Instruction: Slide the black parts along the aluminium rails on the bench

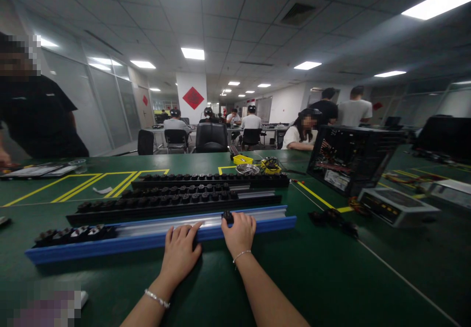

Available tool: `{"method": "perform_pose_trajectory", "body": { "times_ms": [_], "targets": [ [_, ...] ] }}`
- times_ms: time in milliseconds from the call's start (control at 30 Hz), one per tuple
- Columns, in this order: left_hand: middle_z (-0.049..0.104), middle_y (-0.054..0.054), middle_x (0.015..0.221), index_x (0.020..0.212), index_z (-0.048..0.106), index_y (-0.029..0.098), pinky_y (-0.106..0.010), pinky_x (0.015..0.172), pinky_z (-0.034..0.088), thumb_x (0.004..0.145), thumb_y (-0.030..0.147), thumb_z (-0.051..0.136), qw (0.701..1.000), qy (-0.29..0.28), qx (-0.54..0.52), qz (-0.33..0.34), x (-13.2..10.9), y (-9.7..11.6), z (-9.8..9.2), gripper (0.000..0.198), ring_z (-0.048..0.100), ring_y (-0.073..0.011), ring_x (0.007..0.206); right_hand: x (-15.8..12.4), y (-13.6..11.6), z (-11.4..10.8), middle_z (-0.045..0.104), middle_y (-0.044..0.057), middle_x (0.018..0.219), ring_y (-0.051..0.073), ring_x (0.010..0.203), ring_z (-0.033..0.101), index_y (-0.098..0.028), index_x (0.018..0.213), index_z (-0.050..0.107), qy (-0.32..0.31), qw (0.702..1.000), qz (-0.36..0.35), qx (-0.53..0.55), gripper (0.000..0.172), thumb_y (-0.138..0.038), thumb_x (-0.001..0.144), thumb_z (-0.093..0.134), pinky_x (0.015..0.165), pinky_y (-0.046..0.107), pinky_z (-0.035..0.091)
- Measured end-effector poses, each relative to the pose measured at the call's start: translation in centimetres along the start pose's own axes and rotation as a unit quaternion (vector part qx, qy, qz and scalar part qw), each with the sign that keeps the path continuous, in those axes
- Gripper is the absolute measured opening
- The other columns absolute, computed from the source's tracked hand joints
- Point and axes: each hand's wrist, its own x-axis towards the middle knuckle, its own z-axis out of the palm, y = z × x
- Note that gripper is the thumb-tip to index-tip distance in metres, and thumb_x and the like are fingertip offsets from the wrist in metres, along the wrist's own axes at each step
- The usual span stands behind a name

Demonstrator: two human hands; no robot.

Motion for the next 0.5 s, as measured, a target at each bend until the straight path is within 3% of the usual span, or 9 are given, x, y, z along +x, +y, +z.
{"method": "perform_pose_trajectory", "body": {
  "times_ms": [500],
  "targets": [
    [0.059, -0.002, 0.105, 0.124, 0.049, 0.029, -0.042, 0.105, 0.013, 0.073, 0.024, 0.048, 1.0, 0.003, -0.003, 0.001, -0.17, -0.03, -0.26, 0.05, 0.046, -0.0206, 0.104, -0.12, 0.35, -0.42, 0.064, 0.004, 0.085, 0.021, 0.092, 0.051, -0.022, 0.086, 0.065, -0.006, 1.0, -0.004, -0.004, 0.023, -0.037, 0.078, 0.05, 0.101, 0.043, 0.013]
  ]
}}
